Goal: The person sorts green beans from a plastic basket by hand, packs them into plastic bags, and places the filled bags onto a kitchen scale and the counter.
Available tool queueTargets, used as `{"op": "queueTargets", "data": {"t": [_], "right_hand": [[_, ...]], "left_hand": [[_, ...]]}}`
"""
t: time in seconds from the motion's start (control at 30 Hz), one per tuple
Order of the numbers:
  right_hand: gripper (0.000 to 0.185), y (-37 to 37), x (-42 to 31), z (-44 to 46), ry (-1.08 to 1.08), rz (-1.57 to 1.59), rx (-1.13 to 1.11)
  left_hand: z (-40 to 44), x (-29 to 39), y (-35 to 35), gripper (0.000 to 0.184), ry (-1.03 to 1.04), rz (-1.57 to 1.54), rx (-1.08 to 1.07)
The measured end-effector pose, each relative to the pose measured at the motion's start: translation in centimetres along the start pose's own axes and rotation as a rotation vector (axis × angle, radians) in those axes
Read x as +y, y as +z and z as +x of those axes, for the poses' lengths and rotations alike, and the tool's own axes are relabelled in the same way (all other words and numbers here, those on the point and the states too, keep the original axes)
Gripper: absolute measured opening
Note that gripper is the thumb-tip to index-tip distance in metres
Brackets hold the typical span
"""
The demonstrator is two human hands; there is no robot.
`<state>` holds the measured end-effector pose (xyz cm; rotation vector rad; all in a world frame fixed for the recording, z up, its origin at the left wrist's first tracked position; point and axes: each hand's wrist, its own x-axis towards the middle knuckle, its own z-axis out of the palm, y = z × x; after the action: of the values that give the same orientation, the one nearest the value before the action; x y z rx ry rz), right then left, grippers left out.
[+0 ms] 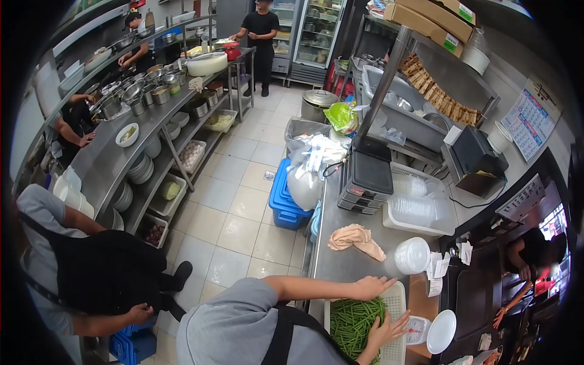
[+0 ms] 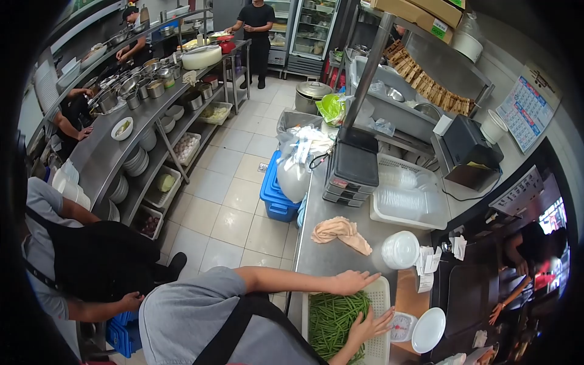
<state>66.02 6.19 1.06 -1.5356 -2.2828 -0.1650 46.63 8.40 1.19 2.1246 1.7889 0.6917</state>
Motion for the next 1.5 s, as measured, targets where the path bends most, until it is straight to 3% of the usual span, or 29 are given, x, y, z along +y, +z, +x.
{"op": "queueTargets", "data": {"t": [1.5], "right_hand": [[0.027, -0.1, -0.4, 0.2, 0.000, -0.022, -0.010]], "left_hand": [[0.1, -0.1, -0.1, 0.072, 0.011, -0.020, 0.021]]}}
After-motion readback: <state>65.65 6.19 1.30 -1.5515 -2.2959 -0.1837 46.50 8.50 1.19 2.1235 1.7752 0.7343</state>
